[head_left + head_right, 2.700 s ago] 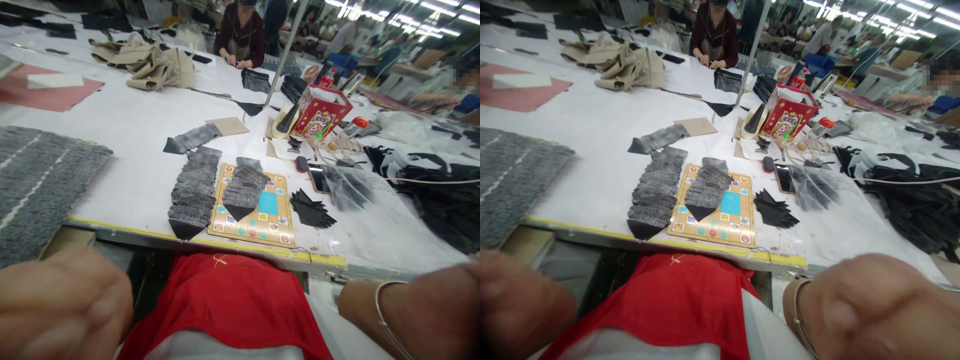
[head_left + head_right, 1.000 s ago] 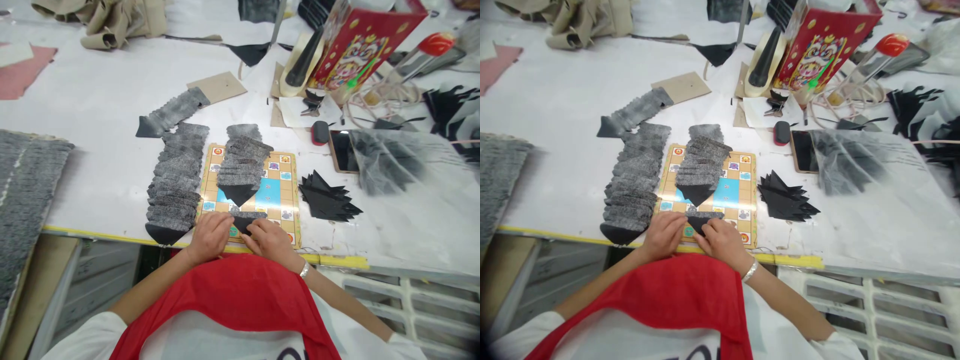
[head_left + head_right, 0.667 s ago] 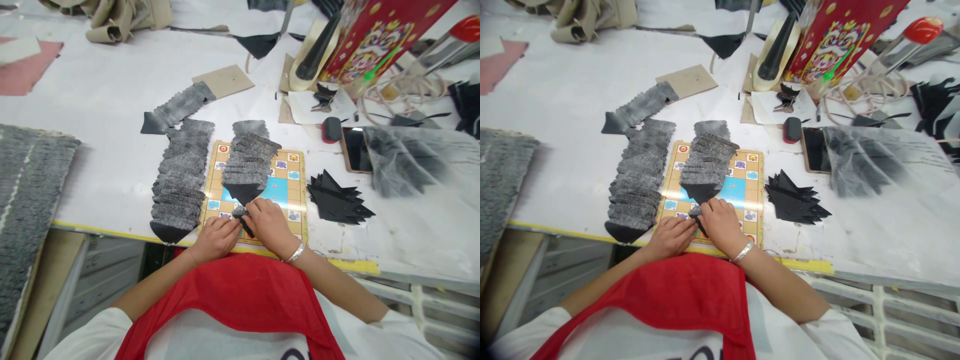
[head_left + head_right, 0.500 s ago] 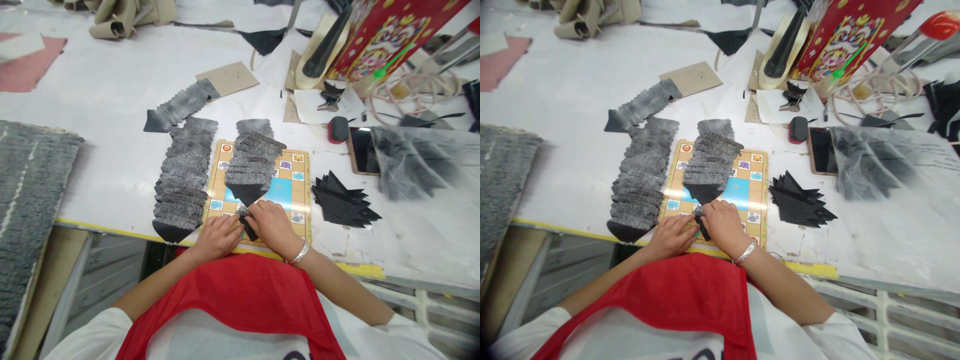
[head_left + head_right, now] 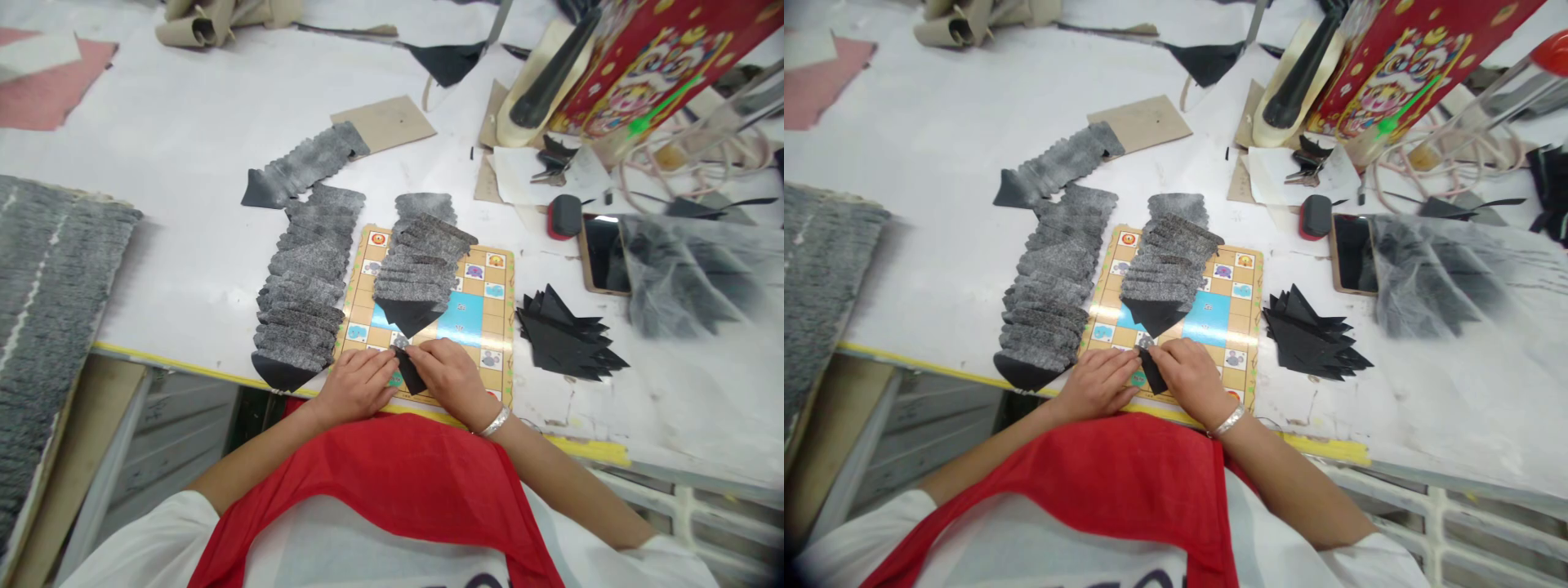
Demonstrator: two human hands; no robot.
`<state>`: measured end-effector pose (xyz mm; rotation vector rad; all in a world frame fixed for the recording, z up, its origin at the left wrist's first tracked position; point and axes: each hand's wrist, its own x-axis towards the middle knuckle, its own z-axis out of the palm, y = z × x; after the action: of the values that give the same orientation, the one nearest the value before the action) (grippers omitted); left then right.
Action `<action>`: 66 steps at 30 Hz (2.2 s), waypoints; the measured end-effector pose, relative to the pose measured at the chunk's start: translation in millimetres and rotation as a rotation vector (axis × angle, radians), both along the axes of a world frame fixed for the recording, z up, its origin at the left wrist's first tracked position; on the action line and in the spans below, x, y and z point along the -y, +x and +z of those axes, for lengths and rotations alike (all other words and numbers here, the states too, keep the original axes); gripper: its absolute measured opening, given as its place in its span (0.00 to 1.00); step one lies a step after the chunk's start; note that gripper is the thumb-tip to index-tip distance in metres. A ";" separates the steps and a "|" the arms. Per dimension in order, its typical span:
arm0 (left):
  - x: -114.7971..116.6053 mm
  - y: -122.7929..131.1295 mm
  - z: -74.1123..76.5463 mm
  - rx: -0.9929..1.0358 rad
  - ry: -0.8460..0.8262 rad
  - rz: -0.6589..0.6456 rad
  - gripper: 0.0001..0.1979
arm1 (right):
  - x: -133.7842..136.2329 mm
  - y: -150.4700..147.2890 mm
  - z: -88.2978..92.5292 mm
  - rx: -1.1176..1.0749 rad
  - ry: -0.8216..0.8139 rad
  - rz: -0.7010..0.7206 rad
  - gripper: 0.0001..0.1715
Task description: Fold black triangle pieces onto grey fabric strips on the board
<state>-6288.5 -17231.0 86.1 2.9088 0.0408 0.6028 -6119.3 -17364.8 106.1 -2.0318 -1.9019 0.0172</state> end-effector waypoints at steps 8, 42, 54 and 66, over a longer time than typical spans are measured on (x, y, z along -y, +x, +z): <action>0.3 2.0 0.4 0.113 -0.108 0.050 0.12 | 0.8 -2.7 3.3 0.126 -0.071 0.112 0.18; 8.6 7.5 -5.6 0.044 -0.006 0.107 0.21 | -2.8 -5.7 4.3 0.122 -0.077 0.127 0.17; 11.6 11.8 7.3 -0.071 0.107 0.103 0.24 | 34.7 7.0 7.8 0.185 -0.013 0.138 0.17; 16.6 18.4 7.9 -0.131 0.194 -0.020 0.33 | 48.6 7.8 10.4 0.198 -0.064 0.124 0.17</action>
<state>-6270.0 -17247.6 93.9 3.1288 -0.0314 0.4345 -6111.5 -17413.3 116.5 -2.0185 -2.1720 -0.0969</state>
